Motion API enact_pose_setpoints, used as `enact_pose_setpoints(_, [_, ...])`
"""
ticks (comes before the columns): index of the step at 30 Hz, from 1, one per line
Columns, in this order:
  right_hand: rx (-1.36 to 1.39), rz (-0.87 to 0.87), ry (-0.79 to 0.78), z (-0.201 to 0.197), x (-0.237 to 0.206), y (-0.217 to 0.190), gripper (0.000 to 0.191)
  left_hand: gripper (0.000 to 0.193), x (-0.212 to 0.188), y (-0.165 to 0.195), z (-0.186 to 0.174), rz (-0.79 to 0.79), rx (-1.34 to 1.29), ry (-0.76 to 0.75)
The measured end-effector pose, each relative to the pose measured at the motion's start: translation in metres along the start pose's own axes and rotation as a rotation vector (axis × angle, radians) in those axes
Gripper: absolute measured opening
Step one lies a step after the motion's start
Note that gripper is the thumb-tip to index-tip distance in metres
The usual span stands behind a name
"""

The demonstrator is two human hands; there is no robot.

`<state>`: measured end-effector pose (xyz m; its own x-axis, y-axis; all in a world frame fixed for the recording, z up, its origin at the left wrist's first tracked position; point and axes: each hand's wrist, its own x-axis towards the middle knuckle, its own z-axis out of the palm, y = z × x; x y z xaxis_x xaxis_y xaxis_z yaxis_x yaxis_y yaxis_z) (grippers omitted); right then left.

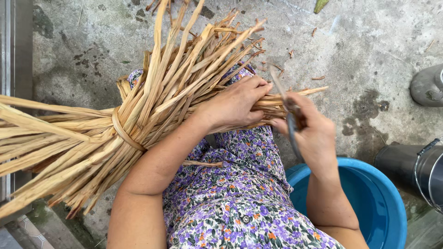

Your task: The person sits on a low stool and uses shears to trim the ends of a bundle of dried plant stalks. They repeatedly adjust the bundle and cut protruding tips, letting the trimmings fall onto the floor.

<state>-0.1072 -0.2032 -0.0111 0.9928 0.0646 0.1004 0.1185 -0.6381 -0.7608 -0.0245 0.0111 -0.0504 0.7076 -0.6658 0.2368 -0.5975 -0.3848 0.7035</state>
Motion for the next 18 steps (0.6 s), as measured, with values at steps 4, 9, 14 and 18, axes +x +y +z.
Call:
enact_pose_setpoints(4, [-0.439,0.098,-0.175,0.012,0.016,0.007,0.061,0.034,0.001,-0.005,-0.028,-0.401,0.046,-0.091])
enact_pose_setpoints(9, [-0.482,0.057,-0.261,0.018,0.011,0.017,0.062,0.074,0.007,-0.018,-0.057,-0.584,0.519,-0.088])
enact_pose_setpoints(14, [-0.490,0.057,-0.258,0.022,0.010,0.023,0.062,0.134,0.023,-0.035,-0.054,-0.708,0.846,-0.222])
enact_pose_setpoints(18, [-0.497,0.029,-0.260,0.023,0.011,0.024,0.062,0.097,0.031,-0.065,-0.059,-0.815,0.563,-0.410])
